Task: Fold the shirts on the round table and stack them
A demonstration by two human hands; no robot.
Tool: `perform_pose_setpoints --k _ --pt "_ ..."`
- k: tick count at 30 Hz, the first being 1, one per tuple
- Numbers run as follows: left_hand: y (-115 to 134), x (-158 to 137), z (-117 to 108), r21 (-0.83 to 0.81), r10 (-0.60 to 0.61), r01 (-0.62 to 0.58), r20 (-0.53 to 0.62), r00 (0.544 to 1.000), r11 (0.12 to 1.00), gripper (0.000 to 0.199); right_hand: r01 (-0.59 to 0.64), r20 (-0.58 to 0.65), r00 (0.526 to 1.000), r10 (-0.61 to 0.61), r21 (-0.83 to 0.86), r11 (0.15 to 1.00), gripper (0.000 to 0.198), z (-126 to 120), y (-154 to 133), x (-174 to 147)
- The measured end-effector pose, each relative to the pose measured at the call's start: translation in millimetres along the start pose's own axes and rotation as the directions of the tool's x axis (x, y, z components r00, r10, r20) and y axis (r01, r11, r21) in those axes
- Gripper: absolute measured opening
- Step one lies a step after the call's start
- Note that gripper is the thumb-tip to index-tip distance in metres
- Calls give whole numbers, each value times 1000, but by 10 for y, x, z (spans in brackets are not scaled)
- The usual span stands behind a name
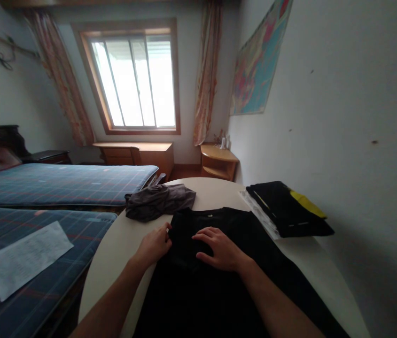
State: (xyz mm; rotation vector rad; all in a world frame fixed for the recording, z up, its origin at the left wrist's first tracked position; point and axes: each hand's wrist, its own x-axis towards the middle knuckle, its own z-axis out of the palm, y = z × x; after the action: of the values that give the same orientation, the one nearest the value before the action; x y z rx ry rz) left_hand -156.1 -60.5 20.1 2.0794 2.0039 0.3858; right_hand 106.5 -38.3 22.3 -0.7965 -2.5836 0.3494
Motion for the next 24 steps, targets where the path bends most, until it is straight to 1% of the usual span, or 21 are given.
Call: perform_pose_setpoints --k 3,6,8,10,13,15,18,21,24 --pt "-123 45 -22 -19 -65 65 -37 997 998 37 -9 17 1000 8 5 1000 53 5 12 -10" --pt "-226 89 -56 -47 -184 181 -86 979 982 33 -19 35 999 19 -3 1000 58 11 24 -12" --pt "-235 106 -59 -83 -222 213 -115 968 973 30 -18 47 999 18 -8 1000 61 18 33 -10" --pt "-206 111 -35 -113 -215 202 -126 968 973 36 -15 56 998 15 -9 1000 63 28 43 -8" --pt "-181 111 35 -126 -142 128 -104 984 984 53 -15 64 998 16 -4 1000 69 40 56 -10" --pt "-220 119 74 -138 -105 92 -92 990 986 58 -18 64 998 17 6 1000 74 43 63 -12" --pt "-326 151 92 -186 -118 97 -105 987 978 64 -15 63 998 14 21 1000 78 43 71 -15" --pt "-378 185 92 -199 -147 110 -182 972 974 66 -12 69 998 11 16 1000 80 50 81 -16" --pt "-312 193 130 -142 -124 85 -296 947 986 57 -14 78 997 13 7 1000 75 68 91 -17"
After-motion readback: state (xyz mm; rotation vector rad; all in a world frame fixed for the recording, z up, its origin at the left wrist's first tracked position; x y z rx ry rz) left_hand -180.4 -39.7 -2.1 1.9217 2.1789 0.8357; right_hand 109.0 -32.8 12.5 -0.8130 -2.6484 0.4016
